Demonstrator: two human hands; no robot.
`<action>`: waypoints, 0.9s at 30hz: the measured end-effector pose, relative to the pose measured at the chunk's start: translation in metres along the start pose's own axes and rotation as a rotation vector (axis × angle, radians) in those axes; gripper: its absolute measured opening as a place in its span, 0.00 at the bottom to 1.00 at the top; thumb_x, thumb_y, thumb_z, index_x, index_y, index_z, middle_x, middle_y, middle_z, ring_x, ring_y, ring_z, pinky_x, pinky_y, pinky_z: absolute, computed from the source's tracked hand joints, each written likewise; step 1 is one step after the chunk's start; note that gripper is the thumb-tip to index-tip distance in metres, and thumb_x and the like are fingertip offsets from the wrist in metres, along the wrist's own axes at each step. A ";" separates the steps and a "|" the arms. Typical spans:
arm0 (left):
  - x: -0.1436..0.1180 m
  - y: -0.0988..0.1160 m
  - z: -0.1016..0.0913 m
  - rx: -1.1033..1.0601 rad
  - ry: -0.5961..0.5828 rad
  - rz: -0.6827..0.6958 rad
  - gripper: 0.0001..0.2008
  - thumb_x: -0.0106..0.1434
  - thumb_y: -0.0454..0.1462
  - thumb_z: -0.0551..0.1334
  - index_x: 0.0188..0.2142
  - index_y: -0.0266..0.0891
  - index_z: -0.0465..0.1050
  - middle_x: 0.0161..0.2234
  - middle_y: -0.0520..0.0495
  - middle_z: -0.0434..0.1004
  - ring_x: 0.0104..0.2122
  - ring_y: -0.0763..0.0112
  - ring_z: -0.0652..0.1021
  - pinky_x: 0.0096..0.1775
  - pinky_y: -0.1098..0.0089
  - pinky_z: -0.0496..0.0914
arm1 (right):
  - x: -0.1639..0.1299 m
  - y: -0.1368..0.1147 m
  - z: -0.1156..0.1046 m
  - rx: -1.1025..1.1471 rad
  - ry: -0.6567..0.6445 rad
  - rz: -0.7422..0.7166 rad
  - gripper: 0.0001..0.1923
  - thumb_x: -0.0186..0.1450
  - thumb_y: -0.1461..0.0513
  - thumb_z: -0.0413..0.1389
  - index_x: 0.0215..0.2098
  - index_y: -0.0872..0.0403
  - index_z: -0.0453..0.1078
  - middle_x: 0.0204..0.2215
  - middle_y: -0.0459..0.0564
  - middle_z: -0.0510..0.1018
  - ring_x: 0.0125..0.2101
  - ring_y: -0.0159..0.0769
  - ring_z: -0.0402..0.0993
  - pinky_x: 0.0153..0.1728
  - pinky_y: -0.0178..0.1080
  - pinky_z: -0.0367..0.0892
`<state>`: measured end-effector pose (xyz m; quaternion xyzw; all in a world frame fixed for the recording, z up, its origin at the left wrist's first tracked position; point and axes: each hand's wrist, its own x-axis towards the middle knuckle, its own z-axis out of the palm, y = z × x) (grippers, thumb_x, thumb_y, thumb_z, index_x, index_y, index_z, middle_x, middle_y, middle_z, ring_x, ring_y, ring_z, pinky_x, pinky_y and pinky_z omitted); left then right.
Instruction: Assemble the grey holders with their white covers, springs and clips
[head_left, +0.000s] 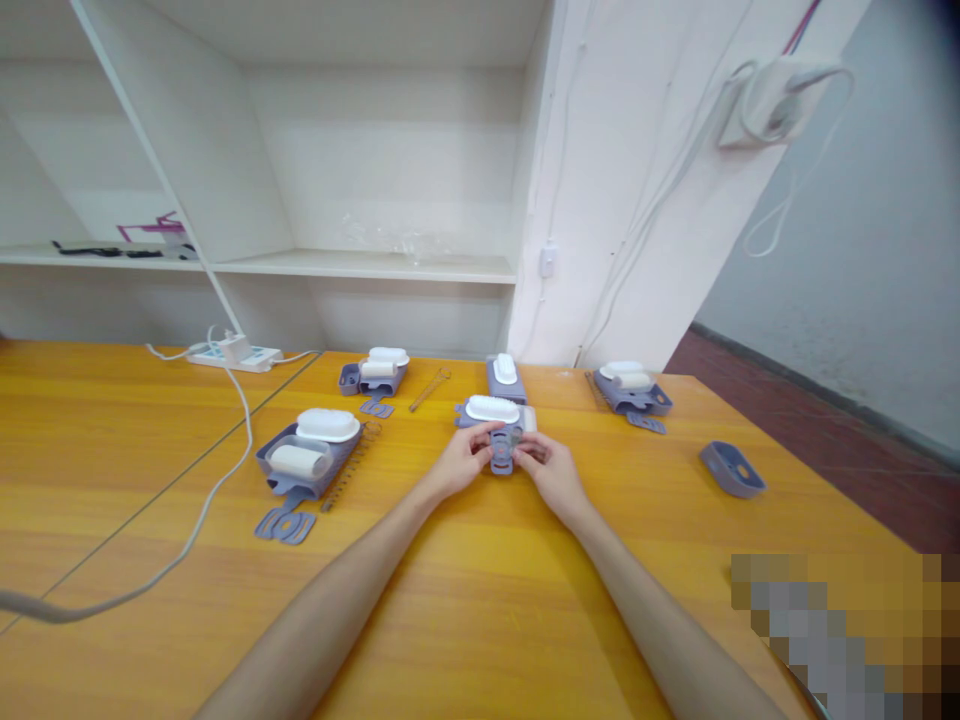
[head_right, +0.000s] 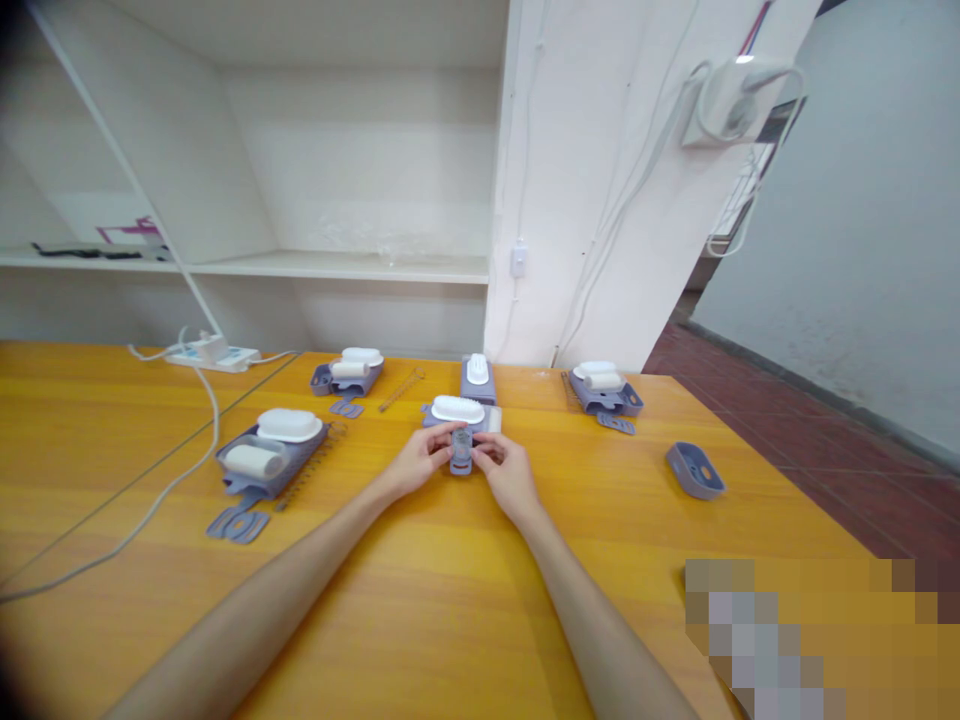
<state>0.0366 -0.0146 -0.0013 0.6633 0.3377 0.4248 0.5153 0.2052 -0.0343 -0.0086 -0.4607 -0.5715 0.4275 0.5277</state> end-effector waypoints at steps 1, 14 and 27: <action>0.000 -0.001 0.000 -0.003 -0.002 -0.002 0.23 0.55 0.33 0.60 0.52 0.31 0.66 0.25 0.51 0.69 0.26 0.75 0.68 0.33 0.73 0.63 | 0.000 0.000 0.000 0.006 -0.002 0.005 0.16 0.51 0.60 0.59 0.38 0.56 0.72 0.29 0.50 0.79 0.30 0.37 0.75 0.36 0.40 0.70; 0.002 -0.007 0.000 -0.061 -0.011 0.000 0.24 0.56 0.34 0.61 0.53 0.31 0.65 0.30 0.47 0.73 0.30 0.72 0.72 0.37 0.71 0.66 | 0.002 0.004 -0.003 0.037 -0.042 0.000 0.17 0.52 0.58 0.61 0.39 0.57 0.71 0.28 0.50 0.78 0.30 0.36 0.74 0.37 0.40 0.70; 0.000 0.000 0.000 -0.024 -0.032 -0.010 0.24 0.55 0.35 0.62 0.52 0.34 0.67 0.27 0.49 0.73 0.28 0.73 0.71 0.34 0.73 0.65 | 0.003 0.005 -0.002 0.014 -0.037 0.013 0.18 0.51 0.60 0.60 0.40 0.57 0.70 0.25 0.46 0.76 0.27 0.34 0.73 0.33 0.37 0.69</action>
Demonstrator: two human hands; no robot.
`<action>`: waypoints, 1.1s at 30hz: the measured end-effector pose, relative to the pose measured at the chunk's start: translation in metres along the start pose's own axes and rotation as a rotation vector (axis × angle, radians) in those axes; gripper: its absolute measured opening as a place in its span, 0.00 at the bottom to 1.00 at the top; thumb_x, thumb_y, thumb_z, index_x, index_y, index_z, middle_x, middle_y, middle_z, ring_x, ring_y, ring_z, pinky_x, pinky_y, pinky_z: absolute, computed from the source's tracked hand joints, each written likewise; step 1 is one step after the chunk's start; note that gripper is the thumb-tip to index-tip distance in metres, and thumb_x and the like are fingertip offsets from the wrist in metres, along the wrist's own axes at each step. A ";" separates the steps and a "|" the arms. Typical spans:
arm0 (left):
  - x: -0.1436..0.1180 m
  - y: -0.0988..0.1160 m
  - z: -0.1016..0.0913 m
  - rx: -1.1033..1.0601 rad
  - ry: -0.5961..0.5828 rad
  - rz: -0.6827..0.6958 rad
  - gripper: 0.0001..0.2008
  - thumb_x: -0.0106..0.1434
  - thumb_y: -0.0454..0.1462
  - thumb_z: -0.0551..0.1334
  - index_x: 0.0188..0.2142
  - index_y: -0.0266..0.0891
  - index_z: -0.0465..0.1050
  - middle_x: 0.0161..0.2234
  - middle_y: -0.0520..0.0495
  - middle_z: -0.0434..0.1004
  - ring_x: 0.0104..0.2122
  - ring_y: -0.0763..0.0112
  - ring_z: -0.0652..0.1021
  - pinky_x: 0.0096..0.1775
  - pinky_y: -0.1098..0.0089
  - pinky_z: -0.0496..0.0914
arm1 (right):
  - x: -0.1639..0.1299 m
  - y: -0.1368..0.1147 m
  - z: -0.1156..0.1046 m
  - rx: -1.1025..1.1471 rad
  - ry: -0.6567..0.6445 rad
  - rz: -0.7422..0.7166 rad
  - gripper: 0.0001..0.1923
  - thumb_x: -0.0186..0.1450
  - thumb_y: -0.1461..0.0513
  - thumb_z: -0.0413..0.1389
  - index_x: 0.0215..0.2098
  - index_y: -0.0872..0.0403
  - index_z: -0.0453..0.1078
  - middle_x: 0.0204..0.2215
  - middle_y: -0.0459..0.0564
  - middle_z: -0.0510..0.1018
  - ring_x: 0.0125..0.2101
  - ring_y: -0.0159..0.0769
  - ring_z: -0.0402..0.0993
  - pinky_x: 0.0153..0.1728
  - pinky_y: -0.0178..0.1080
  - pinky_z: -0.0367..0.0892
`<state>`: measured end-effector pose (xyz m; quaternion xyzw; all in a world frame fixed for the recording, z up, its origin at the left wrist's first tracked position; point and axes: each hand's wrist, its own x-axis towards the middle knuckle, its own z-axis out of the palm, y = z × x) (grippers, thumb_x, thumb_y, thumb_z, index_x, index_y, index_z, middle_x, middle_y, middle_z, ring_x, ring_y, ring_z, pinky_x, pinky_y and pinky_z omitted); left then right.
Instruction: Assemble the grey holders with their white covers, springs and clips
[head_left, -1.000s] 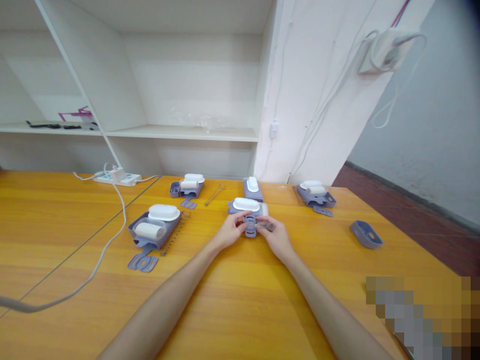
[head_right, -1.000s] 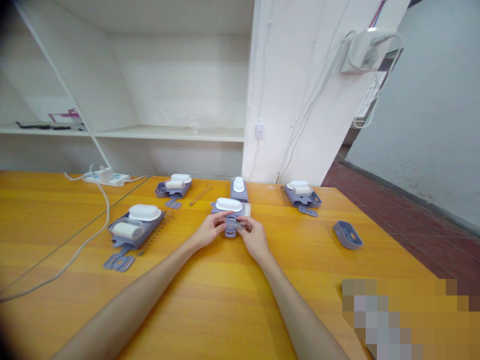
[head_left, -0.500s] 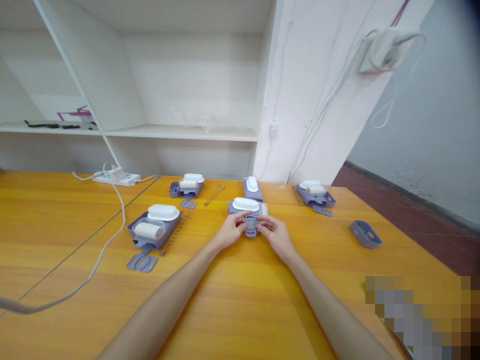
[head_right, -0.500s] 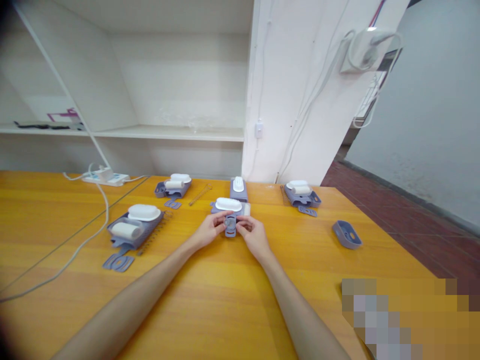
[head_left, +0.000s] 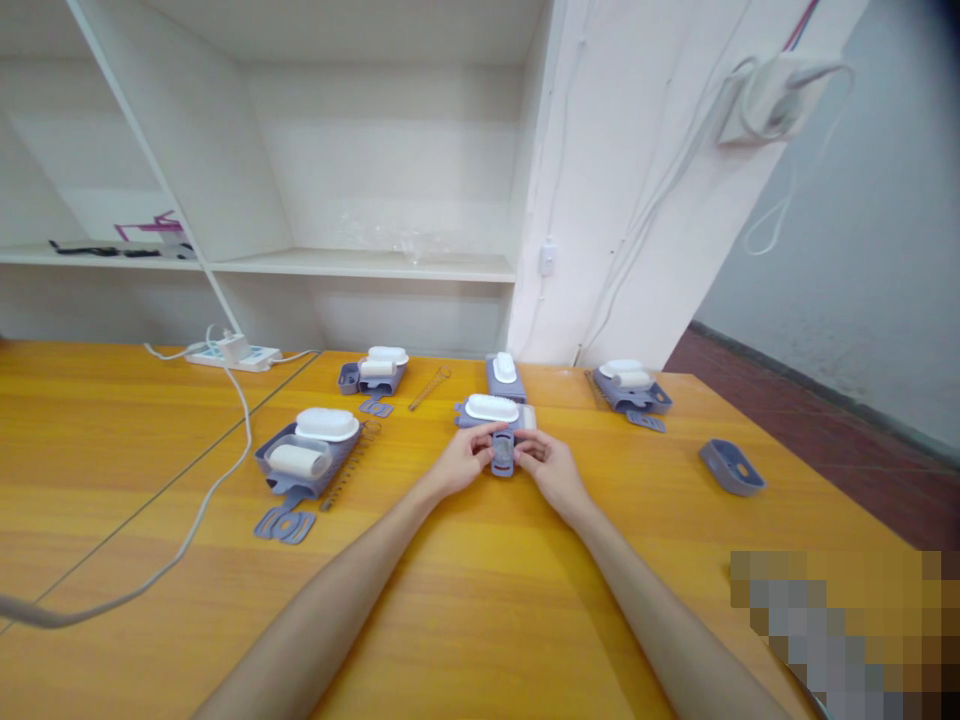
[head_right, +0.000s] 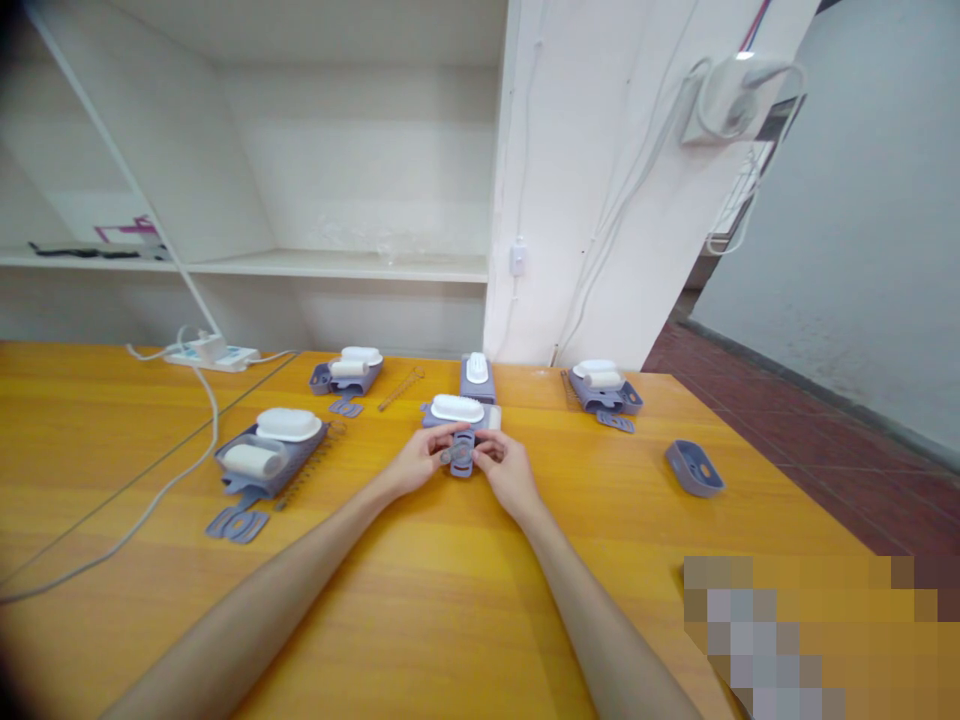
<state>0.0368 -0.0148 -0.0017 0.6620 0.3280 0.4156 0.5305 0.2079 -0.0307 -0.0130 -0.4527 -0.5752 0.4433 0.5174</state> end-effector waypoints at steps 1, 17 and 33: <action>0.000 0.001 0.000 -0.001 -0.002 -0.002 0.24 0.55 0.35 0.62 0.52 0.34 0.68 0.26 0.49 0.73 0.28 0.73 0.71 0.34 0.73 0.65 | 0.000 0.000 0.000 0.002 -0.002 0.002 0.17 0.51 0.61 0.59 0.40 0.57 0.69 0.25 0.46 0.76 0.27 0.34 0.73 0.33 0.37 0.69; -0.001 0.005 -0.003 0.003 -0.024 -0.024 0.24 0.52 0.35 0.64 0.49 0.30 0.69 0.21 0.55 0.66 0.22 0.78 0.65 0.28 0.76 0.59 | -0.003 -0.008 0.005 -0.057 0.011 -0.030 0.16 0.51 0.59 0.59 0.37 0.56 0.70 0.25 0.49 0.78 0.26 0.36 0.73 0.31 0.38 0.68; 0.002 -0.001 0.002 -0.024 0.161 0.015 0.19 0.52 0.31 0.60 0.46 0.32 0.68 0.24 0.52 0.69 0.26 0.76 0.69 0.32 0.74 0.64 | -0.009 -0.005 0.009 -0.173 0.006 -0.123 0.20 0.57 0.56 0.57 0.46 0.57 0.69 0.36 0.53 0.78 0.34 0.38 0.75 0.39 0.41 0.70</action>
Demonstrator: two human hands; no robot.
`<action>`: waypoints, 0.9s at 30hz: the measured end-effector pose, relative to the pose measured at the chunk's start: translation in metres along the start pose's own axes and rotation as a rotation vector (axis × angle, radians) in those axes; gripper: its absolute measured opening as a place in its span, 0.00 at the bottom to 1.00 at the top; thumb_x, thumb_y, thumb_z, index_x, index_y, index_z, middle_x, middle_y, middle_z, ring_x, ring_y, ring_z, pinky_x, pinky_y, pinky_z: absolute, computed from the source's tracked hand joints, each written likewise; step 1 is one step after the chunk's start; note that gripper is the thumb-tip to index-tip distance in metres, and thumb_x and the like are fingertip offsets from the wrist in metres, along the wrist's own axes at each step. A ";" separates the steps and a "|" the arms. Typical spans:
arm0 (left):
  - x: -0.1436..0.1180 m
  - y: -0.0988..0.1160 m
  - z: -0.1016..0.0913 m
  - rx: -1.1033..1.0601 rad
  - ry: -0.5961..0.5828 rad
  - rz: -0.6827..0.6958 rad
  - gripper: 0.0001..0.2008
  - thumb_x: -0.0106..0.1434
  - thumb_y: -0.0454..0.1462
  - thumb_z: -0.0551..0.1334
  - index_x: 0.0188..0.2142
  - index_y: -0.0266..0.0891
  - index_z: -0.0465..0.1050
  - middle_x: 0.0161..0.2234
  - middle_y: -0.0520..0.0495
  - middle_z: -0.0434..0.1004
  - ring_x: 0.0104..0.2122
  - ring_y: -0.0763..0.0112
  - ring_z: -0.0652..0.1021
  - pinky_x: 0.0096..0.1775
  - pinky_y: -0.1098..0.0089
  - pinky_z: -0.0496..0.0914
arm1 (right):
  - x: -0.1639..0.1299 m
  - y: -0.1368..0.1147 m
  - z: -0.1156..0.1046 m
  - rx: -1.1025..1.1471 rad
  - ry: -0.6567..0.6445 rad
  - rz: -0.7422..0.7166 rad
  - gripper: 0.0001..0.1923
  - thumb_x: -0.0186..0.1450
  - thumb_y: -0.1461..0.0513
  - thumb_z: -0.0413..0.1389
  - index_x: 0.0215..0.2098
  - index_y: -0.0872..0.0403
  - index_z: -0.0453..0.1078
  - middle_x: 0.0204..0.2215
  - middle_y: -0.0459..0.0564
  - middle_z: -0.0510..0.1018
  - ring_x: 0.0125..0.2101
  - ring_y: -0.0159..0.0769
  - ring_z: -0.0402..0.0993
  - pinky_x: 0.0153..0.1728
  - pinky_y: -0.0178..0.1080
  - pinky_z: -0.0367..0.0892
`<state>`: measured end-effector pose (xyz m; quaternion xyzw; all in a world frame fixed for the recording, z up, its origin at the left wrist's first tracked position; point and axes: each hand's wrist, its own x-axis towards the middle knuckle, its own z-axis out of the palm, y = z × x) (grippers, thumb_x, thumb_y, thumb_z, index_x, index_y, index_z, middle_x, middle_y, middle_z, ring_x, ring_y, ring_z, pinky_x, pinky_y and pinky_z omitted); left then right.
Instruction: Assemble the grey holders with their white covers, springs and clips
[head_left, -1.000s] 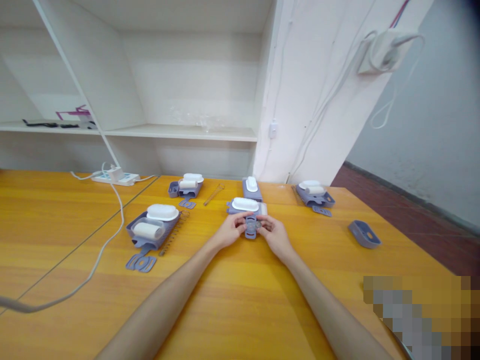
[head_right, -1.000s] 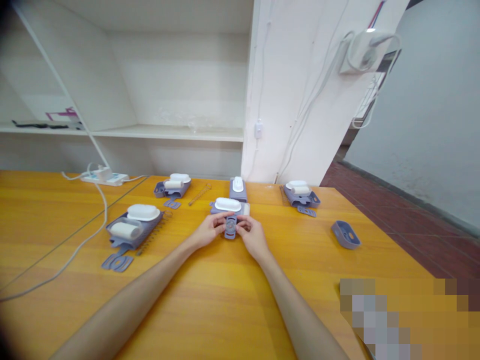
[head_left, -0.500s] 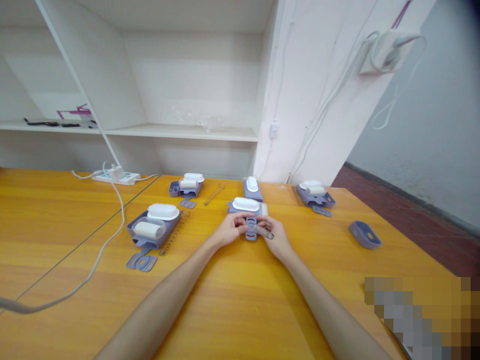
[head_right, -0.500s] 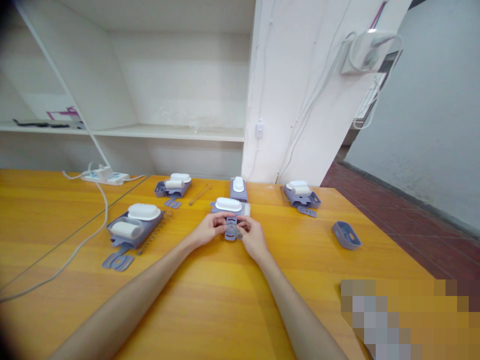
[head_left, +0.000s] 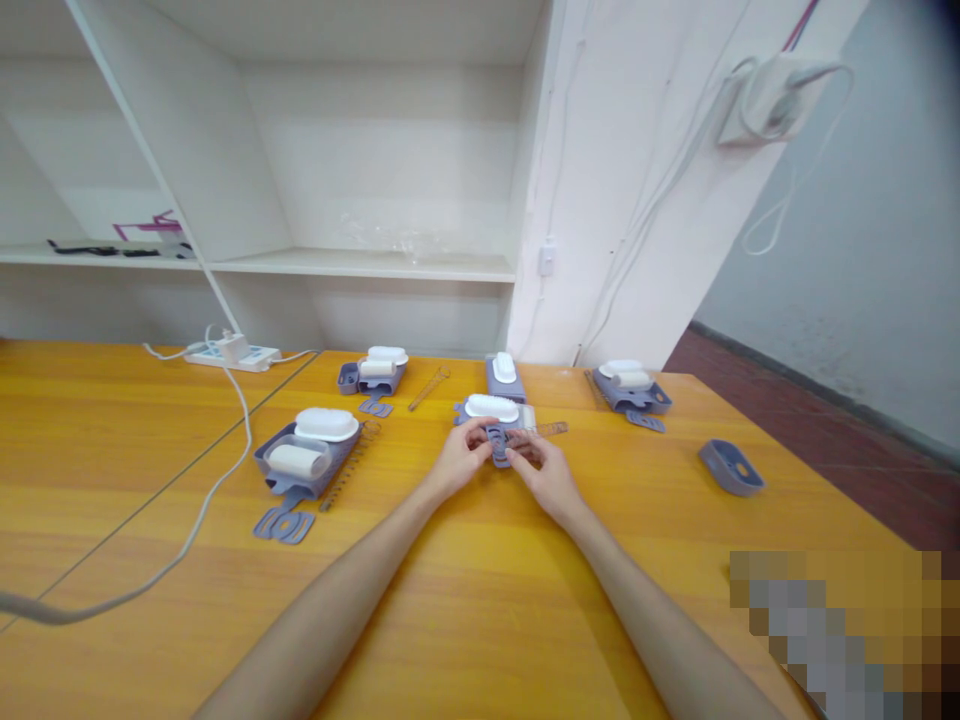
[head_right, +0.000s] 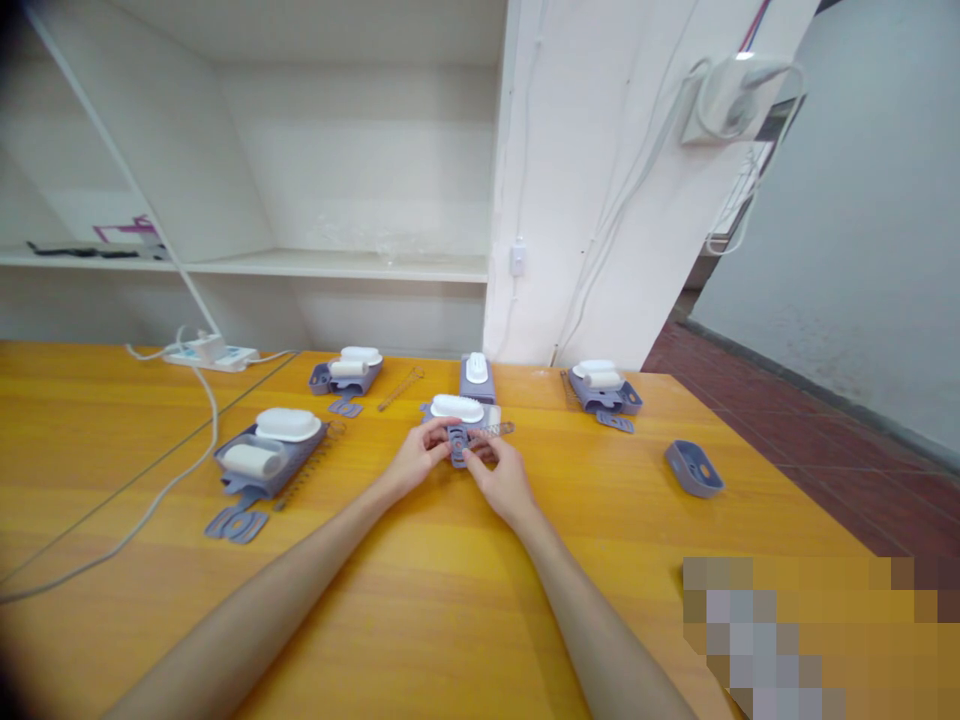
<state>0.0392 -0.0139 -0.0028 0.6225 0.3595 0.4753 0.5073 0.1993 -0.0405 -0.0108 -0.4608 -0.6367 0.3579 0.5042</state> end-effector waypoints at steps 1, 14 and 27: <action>-0.001 0.002 0.000 0.009 -0.004 0.003 0.18 0.52 0.32 0.60 0.45 0.32 0.68 0.25 0.52 0.69 0.26 0.75 0.70 0.32 0.74 0.64 | 0.000 0.000 0.001 0.003 0.016 0.008 0.20 0.58 0.55 0.57 0.45 0.57 0.70 0.36 0.53 0.78 0.34 0.38 0.75 0.38 0.41 0.70; -0.016 0.006 0.010 0.407 -0.026 0.162 0.33 0.50 0.45 0.68 0.53 0.39 0.61 0.39 0.46 0.72 0.35 0.69 0.72 0.39 0.67 0.68 | 0.003 -0.008 -0.004 0.175 0.106 0.092 0.19 0.57 0.51 0.59 0.37 0.57 0.74 0.36 0.53 0.80 0.36 0.41 0.75 0.40 0.41 0.69; -0.017 0.011 0.012 0.520 0.142 0.330 0.34 0.56 0.39 0.62 0.58 0.39 0.48 0.49 0.41 0.66 0.42 0.66 0.71 0.47 0.61 0.66 | -0.003 -0.008 -0.011 -0.581 0.589 -0.236 0.19 0.59 0.63 0.51 0.48 0.58 0.64 0.47 0.61 0.66 0.49 0.46 0.63 0.47 0.48 0.61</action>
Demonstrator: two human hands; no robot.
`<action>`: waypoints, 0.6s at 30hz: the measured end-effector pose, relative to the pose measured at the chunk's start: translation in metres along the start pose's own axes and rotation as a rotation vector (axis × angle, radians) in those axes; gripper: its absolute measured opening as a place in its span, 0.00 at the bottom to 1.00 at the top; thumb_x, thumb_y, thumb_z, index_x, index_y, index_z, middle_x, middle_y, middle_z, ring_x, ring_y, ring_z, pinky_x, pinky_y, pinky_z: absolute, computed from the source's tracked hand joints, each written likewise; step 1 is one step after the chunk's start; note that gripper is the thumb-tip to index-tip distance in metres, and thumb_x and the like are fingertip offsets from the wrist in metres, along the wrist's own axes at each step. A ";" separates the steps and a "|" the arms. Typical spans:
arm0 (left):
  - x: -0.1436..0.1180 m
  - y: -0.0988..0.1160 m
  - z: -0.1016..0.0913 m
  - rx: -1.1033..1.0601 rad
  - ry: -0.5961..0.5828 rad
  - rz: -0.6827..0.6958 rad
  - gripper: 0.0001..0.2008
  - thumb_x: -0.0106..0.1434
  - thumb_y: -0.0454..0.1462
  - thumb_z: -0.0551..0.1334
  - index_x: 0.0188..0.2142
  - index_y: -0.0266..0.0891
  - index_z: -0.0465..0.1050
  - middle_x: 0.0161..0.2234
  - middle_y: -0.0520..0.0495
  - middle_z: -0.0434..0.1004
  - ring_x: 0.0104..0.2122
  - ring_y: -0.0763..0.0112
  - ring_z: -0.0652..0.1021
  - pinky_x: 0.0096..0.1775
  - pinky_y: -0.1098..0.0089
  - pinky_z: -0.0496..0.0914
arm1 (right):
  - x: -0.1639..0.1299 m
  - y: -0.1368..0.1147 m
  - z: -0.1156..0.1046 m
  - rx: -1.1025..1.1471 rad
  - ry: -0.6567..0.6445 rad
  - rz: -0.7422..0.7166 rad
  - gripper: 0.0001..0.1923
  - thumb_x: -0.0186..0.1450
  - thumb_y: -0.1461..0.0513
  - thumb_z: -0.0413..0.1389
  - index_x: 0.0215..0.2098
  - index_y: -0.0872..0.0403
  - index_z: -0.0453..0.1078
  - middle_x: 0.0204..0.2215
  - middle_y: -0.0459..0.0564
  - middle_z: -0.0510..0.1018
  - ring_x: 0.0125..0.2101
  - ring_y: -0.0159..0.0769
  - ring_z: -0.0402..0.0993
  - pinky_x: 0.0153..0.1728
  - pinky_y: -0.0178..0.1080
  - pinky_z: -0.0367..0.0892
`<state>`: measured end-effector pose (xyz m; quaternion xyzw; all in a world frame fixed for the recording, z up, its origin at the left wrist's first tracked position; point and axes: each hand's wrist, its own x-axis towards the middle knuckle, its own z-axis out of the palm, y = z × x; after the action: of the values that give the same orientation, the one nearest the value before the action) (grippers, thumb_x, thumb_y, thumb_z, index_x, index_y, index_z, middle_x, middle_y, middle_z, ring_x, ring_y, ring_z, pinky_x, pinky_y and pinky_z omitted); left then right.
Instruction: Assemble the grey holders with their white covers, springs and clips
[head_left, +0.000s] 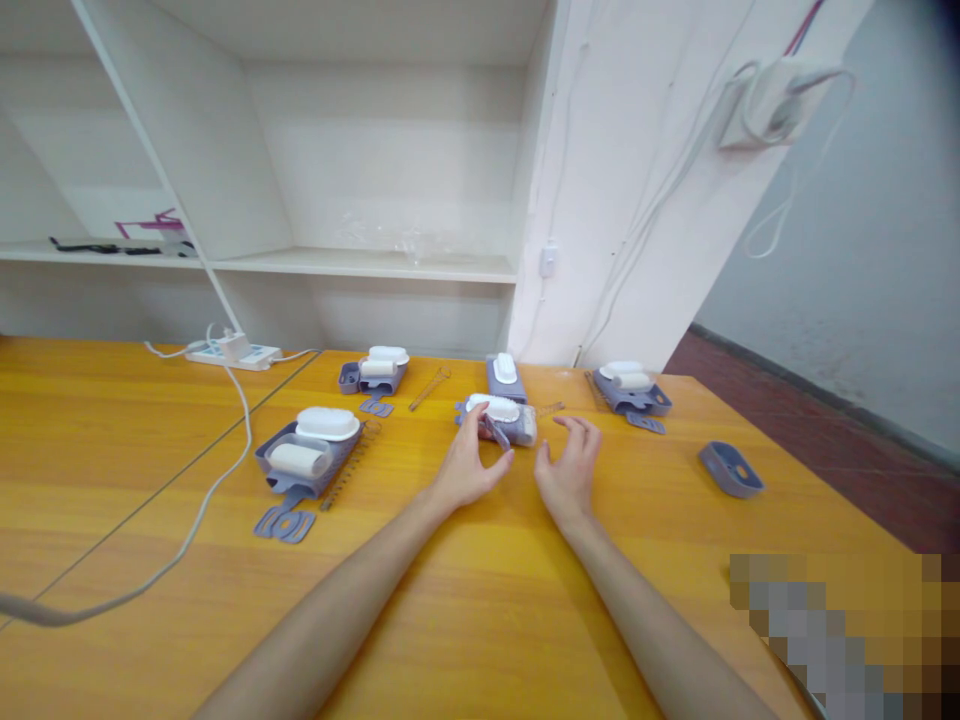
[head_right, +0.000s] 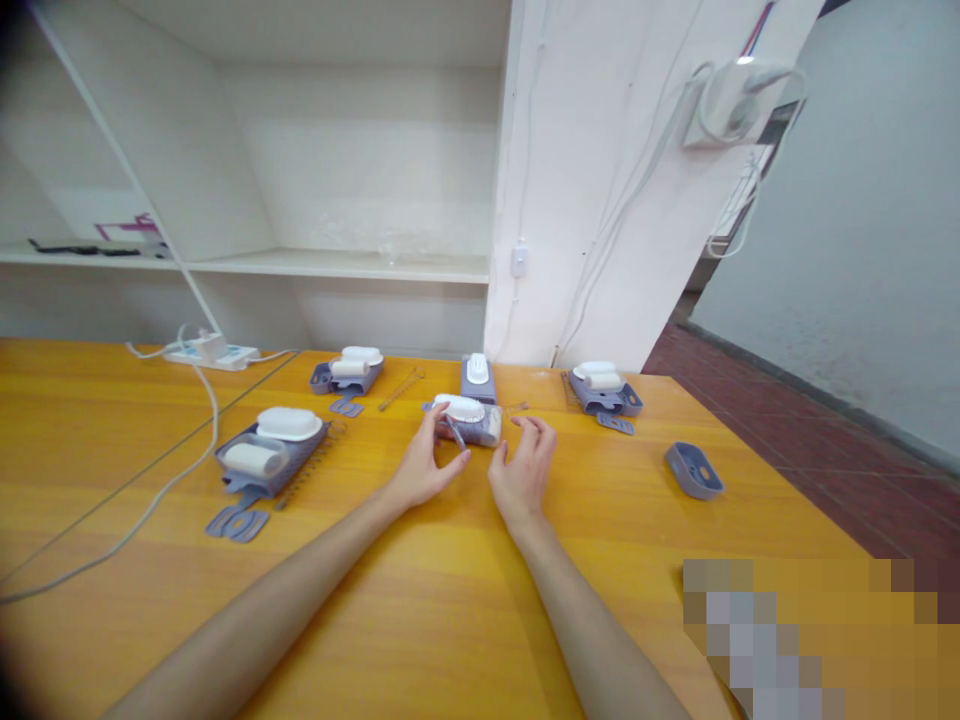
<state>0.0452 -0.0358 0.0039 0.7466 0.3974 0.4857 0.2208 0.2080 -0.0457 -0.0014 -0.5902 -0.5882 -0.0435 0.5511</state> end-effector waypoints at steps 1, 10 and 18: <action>-0.001 0.001 -0.001 0.004 -0.006 0.013 0.35 0.56 0.39 0.62 0.59 0.39 0.48 0.49 0.41 0.66 0.42 0.66 0.71 0.47 0.62 0.67 | 0.000 0.000 -0.001 -0.098 0.023 -0.052 0.22 0.58 0.64 0.51 0.51 0.58 0.63 0.50 0.62 0.62 0.53 0.48 0.59 0.50 0.50 0.58; -0.006 0.009 -0.004 0.164 -0.001 0.150 0.30 0.58 0.44 0.60 0.57 0.38 0.50 0.47 0.40 0.67 0.39 0.66 0.72 0.46 0.61 0.68 | 0.002 0.012 0.001 -0.372 -0.111 -0.130 0.14 0.65 0.60 0.46 0.45 0.50 0.70 0.39 0.51 0.75 0.48 0.43 0.62 0.55 0.57 0.39; -0.008 0.007 -0.002 0.333 -0.126 0.190 0.21 0.64 0.44 0.53 0.53 0.38 0.55 0.39 0.44 0.70 0.32 0.69 0.73 0.36 0.67 0.69 | 0.040 0.051 -0.021 -0.210 0.116 0.183 0.22 0.61 0.57 0.47 0.48 0.61 0.69 0.28 0.54 0.73 0.33 0.42 0.65 0.38 0.42 0.60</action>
<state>0.0443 -0.0460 0.0057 0.8359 0.3854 0.3841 0.0717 0.2704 -0.0197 0.0044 -0.6924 -0.4912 -0.0886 0.5211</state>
